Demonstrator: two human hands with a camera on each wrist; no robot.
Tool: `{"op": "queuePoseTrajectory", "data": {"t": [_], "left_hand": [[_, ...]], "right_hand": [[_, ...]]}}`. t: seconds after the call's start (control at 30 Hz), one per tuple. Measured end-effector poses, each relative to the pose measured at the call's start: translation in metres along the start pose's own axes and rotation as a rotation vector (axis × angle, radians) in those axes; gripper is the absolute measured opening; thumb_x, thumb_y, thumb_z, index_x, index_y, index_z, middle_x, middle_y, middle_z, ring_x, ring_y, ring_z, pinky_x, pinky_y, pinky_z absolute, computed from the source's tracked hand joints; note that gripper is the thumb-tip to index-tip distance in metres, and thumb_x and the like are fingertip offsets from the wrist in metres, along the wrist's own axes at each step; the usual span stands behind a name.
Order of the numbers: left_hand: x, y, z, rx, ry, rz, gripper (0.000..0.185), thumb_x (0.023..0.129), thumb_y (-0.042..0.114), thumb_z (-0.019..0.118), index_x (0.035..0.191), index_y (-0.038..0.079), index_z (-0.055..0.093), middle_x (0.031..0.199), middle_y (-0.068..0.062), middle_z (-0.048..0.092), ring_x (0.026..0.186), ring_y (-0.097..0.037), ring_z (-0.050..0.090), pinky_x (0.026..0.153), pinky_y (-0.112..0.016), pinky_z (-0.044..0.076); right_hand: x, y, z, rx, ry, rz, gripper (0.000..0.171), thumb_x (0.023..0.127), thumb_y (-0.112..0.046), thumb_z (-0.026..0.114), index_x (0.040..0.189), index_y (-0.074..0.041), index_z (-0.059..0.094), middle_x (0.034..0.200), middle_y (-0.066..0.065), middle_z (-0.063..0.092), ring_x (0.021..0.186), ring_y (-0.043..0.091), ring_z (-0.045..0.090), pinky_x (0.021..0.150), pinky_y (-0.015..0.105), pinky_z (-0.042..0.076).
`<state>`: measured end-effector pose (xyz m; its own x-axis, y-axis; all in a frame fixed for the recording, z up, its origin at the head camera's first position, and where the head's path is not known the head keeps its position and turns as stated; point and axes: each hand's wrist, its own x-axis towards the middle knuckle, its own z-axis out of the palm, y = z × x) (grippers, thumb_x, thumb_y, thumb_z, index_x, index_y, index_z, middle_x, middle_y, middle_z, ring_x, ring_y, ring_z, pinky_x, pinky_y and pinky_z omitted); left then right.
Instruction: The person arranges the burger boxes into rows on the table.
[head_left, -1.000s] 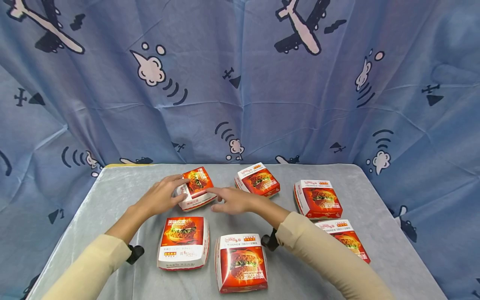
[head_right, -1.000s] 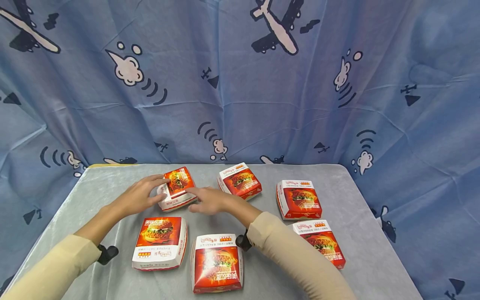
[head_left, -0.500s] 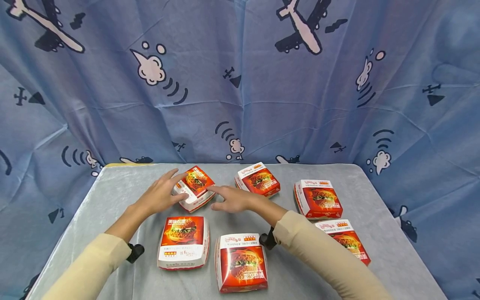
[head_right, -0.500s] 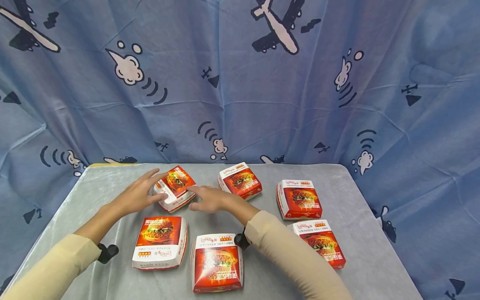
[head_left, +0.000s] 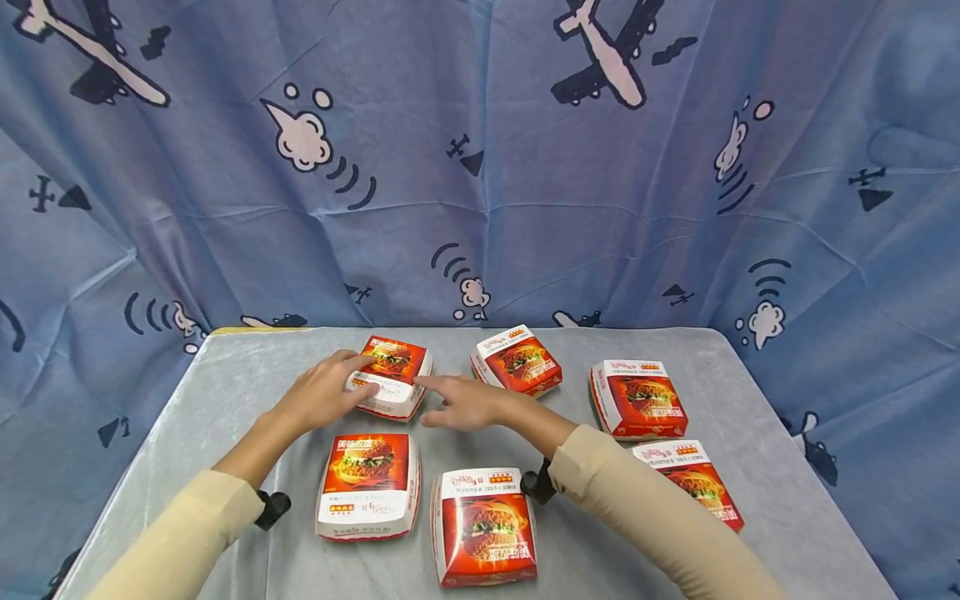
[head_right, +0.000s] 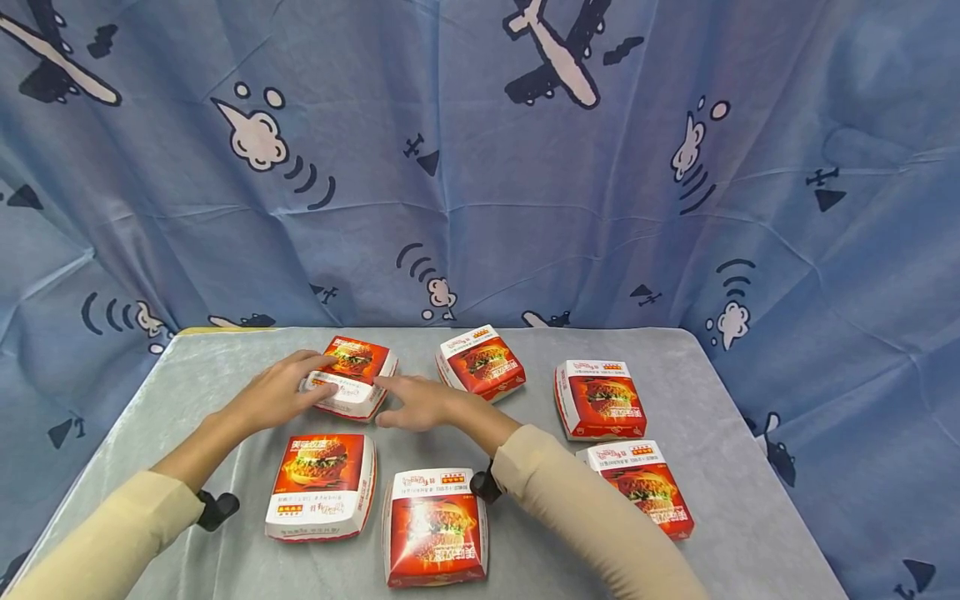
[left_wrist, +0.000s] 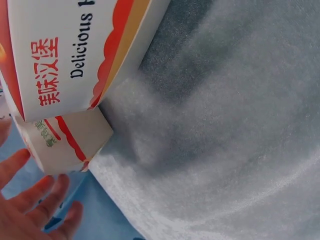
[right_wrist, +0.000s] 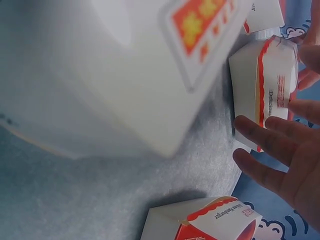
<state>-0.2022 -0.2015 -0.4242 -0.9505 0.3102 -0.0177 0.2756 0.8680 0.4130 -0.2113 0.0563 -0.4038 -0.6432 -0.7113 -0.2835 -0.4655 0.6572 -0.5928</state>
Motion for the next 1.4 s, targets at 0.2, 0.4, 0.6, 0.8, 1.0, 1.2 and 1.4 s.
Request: {"op": "queuePoseTrajectory", "data": {"t": [0.2,0.4,0.6,0.8,1.0,1.2,1.4], "left_hand": [[-0.0017,-0.0028,-0.0001,-0.036,0.028,0.026,0.046,0.097,0.025,0.063,0.139,0.007,0.058,0.134,-0.022,0.055,0.11,-0.036,0.059,0.088,-0.058,0.049],[-0.0025,-0.0051,-0.0006,-0.073,0.032,0.026,0.045,0.096,0.023,0.066,0.138,0.007,0.059,0.131,-0.02,0.056,0.097,-0.028,0.061,0.077,-0.05,0.051],[-0.0012,-0.0068,-0.0002,-0.107,0.017,-0.011,0.052,0.095,0.026,0.068,0.14,0.005,0.055,0.134,-0.021,0.052,0.097,-0.028,0.06,0.077,-0.048,0.051],[-0.0029,-0.0051,-0.0012,-0.134,-0.019,-0.035,0.06,0.095,0.032,0.067,0.146,0.005,0.048,0.141,-0.023,0.048,0.099,-0.03,0.061,0.083,-0.051,0.05],[-0.0033,-0.0059,-0.0021,-0.144,-0.013,-0.035,0.06,0.096,0.032,0.066,0.146,0.005,0.048,0.139,-0.022,0.051,0.099,-0.029,0.061,0.082,-0.05,0.05],[-0.0024,-0.0079,-0.0004,-0.151,-0.014,-0.039,0.061,0.096,0.033,0.066,0.147,0.007,0.047,0.137,-0.021,0.052,0.099,-0.03,0.061,0.079,-0.048,0.05],[-0.0028,-0.0093,-0.0006,-0.157,-0.014,-0.038,0.061,0.095,0.033,0.067,0.147,0.006,0.047,0.139,-0.022,0.051,0.1,-0.031,0.061,0.079,-0.048,0.05]], "right_hand": [[0.001,0.001,-0.0005,0.015,0.0,0.006,0.068,0.098,-0.031,0.059,0.157,-0.013,0.031,0.156,0.009,0.04,0.126,0.033,0.055,0.109,0.042,0.039],[0.0032,0.0044,-0.0001,0.02,0.004,0.031,0.069,0.098,-0.034,0.059,0.157,-0.015,0.03,0.154,0.01,0.043,0.123,0.031,0.058,0.105,0.042,0.043],[0.003,0.0043,-0.0005,0.037,0.008,0.05,0.069,0.098,-0.033,0.059,0.158,-0.015,0.029,0.153,0.011,0.043,0.124,0.031,0.058,0.105,0.043,0.043],[0.0023,0.0051,-0.0004,0.071,0.015,0.06,0.071,0.097,-0.033,0.06,0.158,-0.014,0.028,0.154,0.013,0.041,0.126,0.032,0.056,0.107,0.044,0.041],[0.0035,0.0068,0.0006,0.072,0.025,0.058,0.072,0.097,-0.034,0.061,0.157,-0.013,0.029,0.154,0.013,0.042,0.125,0.032,0.057,0.106,0.044,0.042],[0.0035,0.0059,0.0009,0.069,0.025,0.061,0.071,0.097,-0.033,0.061,0.158,-0.014,0.028,0.154,0.012,0.042,0.124,0.03,0.057,0.106,0.043,0.042],[0.0043,0.0055,0.001,0.07,0.02,0.064,0.071,0.097,-0.034,0.06,0.158,-0.015,0.028,0.154,0.012,0.041,0.125,0.029,0.057,0.106,0.043,0.042]]}}
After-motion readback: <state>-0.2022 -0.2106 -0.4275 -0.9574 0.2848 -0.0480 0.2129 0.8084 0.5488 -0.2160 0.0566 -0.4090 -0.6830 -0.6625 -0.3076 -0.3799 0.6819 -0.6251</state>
